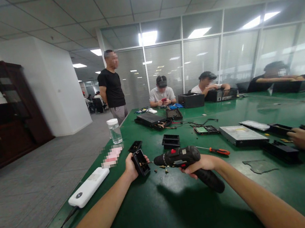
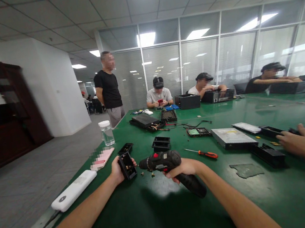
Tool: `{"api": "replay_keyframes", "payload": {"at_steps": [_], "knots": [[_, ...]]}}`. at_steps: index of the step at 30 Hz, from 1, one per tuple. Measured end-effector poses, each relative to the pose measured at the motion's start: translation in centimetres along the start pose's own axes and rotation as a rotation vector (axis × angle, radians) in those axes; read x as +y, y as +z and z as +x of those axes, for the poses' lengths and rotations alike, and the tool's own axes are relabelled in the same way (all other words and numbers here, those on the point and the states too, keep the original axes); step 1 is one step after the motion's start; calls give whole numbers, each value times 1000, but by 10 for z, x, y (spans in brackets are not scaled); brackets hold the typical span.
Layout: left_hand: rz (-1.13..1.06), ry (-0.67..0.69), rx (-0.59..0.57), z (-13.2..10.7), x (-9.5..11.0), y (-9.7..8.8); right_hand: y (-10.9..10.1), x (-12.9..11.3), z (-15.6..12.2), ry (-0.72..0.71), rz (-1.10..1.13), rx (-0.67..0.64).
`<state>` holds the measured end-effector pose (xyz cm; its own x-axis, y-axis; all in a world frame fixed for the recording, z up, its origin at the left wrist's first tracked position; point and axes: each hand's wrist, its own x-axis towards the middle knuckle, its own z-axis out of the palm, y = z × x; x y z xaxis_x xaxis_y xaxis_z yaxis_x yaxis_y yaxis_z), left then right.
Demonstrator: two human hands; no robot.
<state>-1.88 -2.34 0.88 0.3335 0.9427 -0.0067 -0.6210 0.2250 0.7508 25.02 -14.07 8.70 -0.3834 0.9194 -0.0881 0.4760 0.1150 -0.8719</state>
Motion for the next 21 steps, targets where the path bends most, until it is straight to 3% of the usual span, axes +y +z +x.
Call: {"api": "replay_keyframes", "payload": {"at_steps": [2, 4, 16, 21], "knots": [[-4, 1, 11, -1, 1, 2, -1, -2, -1, -28, 104, -210], [-7, -2, 37, -2, 1, 4, -1, -4, -1, -57, 197, -328], [-60, -29, 90, -5, 3, 9, -2, -5, -2, -44, 195, -338], [-41, -16, 41, -4, 2, 7, -3, 7, 8, -34, 212, -369]]}}
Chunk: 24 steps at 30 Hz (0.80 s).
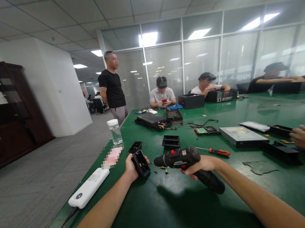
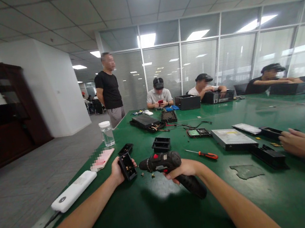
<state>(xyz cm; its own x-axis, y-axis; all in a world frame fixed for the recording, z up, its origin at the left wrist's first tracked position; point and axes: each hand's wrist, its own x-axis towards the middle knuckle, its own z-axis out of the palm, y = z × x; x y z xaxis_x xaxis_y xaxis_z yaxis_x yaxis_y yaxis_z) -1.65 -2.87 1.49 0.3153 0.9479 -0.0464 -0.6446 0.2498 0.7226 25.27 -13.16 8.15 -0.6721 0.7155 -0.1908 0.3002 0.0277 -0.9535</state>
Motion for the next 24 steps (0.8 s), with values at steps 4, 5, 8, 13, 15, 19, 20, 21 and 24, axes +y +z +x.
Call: {"api": "replay_keyframes", "payload": {"at_steps": [4, 5, 8, 13, 15, 19, 20, 21, 24], "knots": [[-1, 9, 9, 0, 0, 1, 0, 2, 2, -39, 17, -8], [-4, 8, 22, -1, 0, 2, 1, 0, 1, -45, 13, -11], [-19, 1, 50, -3, 1, 5, 4, -6, -2, -101, -39, 12], [-19, -2, 36, -2, 1, 4, -1, -4, 0, -243, -195, 141], [-3, 10, 18, -1, 0, 1, -4, -2, 2, -262, -227, 131], [24, 35, -25, 3, -1, -5, -7, -4, 2, -226, -251, 86], [27, 36, -31, 3, -1, -6, -7, -4, 2, -211, -227, 80], [27, 36, -33, 4, -1, -6, -6, -5, 3, -199, -195, 81], [19, 28, -22, 4, -1, -6, -4, -5, 5, -172, -88, 108]]}}
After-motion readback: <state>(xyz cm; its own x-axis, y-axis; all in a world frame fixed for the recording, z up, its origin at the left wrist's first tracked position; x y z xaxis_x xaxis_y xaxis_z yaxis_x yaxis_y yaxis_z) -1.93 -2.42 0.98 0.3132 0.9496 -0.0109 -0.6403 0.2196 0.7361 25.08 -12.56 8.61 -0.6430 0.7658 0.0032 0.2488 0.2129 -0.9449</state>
